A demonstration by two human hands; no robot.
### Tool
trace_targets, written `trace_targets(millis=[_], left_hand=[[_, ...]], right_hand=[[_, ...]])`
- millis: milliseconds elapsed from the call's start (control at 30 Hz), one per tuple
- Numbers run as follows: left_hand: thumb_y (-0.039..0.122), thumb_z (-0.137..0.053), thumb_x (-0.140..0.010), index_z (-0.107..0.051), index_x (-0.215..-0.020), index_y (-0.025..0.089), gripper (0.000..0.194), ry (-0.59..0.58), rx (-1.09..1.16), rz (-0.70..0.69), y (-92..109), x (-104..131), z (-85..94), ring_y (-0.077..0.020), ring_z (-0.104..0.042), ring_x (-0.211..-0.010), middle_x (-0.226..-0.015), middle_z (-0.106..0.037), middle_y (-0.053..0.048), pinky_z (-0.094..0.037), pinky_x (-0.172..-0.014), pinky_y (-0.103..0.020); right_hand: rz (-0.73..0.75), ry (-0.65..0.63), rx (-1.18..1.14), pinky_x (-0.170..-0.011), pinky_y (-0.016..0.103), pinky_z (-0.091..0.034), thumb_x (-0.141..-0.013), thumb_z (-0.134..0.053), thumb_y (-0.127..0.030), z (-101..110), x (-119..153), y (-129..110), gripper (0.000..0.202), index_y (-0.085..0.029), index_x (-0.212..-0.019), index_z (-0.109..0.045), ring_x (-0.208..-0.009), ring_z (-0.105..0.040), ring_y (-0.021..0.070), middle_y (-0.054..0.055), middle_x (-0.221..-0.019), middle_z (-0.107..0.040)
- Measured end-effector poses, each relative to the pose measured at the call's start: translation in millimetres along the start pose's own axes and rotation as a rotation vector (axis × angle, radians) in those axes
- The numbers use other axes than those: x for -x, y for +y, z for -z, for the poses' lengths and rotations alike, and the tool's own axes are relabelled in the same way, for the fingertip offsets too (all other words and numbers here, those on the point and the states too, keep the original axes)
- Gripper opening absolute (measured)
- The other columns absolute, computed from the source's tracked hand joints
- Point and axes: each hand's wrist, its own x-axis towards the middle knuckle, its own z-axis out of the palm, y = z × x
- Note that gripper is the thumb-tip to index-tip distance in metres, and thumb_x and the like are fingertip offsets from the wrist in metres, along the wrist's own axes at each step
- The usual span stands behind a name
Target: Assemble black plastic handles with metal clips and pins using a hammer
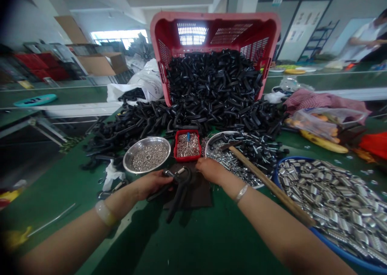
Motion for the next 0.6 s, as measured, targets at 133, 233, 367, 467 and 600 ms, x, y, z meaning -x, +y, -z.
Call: trace_targets(millis=[133, 233, 367, 467, 600], left_hand=[[0.014, -0.062, -0.07, -0.055, -0.084, 0.014, 0.016, 0.079, 0.192, -0.017, -4, 1, -3.1, -0.0106, -0.061, -0.058, -0.073, -0.066, -0.002, -0.049, -0.056, -0.02], [0.019, -0.058, -0.075, -0.055, -0.082, 0.014, 0.009, 0.127, 0.283, -0.014, -6, 0, -5.6, -0.0102, -0.059, -0.051, -0.064, -0.064, -0.002, -0.044, -0.045, -0.017], [0.036, -0.052, -0.079, -0.058, -0.079, 0.011, 0.025, 0.104, 0.39, 0.042, -9, -3, -7.5, -0.0093, -0.055, -0.044, -0.057, -0.061, -0.002, -0.04, -0.039, -0.017], [0.037, -0.048, -0.081, -0.058, -0.074, 0.01, 0.029, 0.048, 0.471, 0.024, -11, -3, -11.3, -0.0102, -0.053, -0.041, -0.054, -0.059, -0.003, -0.038, -0.037, -0.018], [0.041, -0.044, -0.08, -0.057, -0.072, 0.01, 0.034, -0.033, 0.564, -0.053, -15, -3, -18.9, -0.0115, -0.052, -0.041, -0.052, -0.056, -0.004, -0.039, -0.037, -0.02]], right_hand=[[-0.061, 0.006, 0.079, -0.077, 0.03, -0.042, -0.083, -0.038, -0.007, -6, 7, -11, 0.024, -0.011, -0.095, -0.059, -0.091, -0.054, 0.0196, 0.012, -0.096, -0.057], [-0.101, 0.027, 0.117, -0.08, 0.033, -0.042, -0.084, -0.033, -0.006, -12, 13, -19, 0.028, -0.009, -0.102, -0.054, -0.099, -0.05, 0.0228, 0.016, -0.105, -0.053], [-0.199, 0.094, 0.01, -0.078, 0.034, -0.042, -0.082, -0.034, -0.006, -15, 16, -30, 0.025, -0.009, -0.1, -0.051, -0.095, -0.053, 0.0228, 0.017, -0.101, -0.055], [-0.234, 0.262, -0.349, -0.073, 0.029, -0.042, -0.082, -0.039, -0.011, -9, 14, -45, 0.017, -0.013, -0.095, -0.049, -0.083, -0.056, 0.0179, 0.01, -0.088, -0.059], [-0.176, 0.477, -0.842, -0.066, 0.026, -0.043, -0.082, -0.043, -0.017, 4, 9, -72, 0.01, -0.017, -0.086, -0.053, -0.073, -0.057, 0.0137, 0.002, -0.08, -0.061]])
